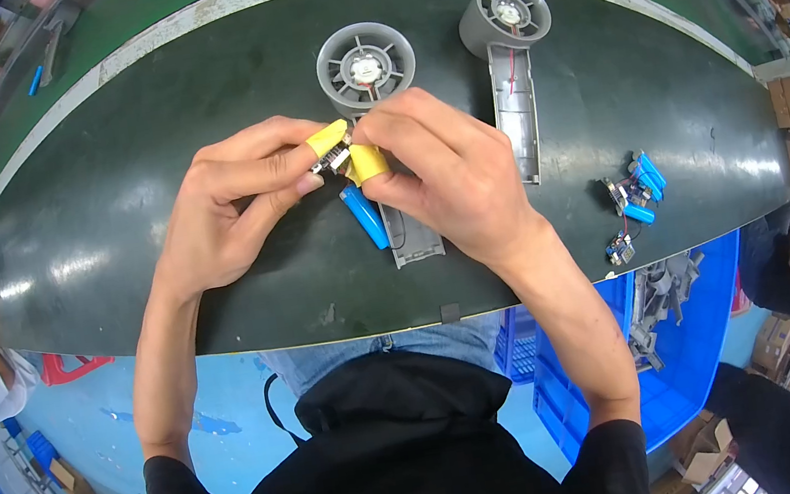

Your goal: The person assembles small electronic fan components by hand, fitting batteries, circuit boards, and other plastic components into plastic fan housings.

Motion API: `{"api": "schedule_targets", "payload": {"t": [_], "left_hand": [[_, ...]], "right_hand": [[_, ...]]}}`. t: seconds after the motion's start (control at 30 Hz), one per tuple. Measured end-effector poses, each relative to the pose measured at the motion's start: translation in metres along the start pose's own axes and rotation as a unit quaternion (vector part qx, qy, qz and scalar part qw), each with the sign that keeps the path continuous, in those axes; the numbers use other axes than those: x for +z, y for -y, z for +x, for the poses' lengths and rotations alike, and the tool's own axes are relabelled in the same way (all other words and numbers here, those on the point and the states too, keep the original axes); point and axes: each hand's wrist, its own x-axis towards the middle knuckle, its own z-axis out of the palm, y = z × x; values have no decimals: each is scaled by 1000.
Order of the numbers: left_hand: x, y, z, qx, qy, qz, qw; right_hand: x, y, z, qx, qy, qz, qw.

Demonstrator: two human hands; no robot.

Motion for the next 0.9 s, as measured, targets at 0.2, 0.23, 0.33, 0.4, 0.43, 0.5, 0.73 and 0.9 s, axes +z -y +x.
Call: {"api": "schedule_targets", "payload": {"t": [0.2, 0.23, 0.33, 0.4, 0.43, 0.5, 0.73, 0.9], "left_hand": [[-1, 2, -2, -5, 14, -10, 1000], [0, 2, -1, -18, 12, -25, 999], [5, 1, 0, -63, -15, -58, 996], [9, 1, -1, -89, -42, -73, 992], [10, 5, -2, -76, -57, -71, 993], [12, 16, -3, -45, -71, -66, 994], [16, 7, 3, -108, -99, -165, 975], [-2, 15, 43, -139, -188, -209, 950]], "right_hand": [[1, 0, -2, 8, 4, 9, 1000], [1, -1, -2, 7, 4, 9, 1000], [1, 0, 0, 13, -26, 7, 1000], [-3, 8, 3, 26, -13, -44, 999], [-6, 14, 4, 21, -15, -45, 999], [-15, 34, 2, 157, -30, -57, 986], [-17, 49, -12, 407, 56, 17, 911], [-18, 24, 32, 382, 37, 109, 917]]}}
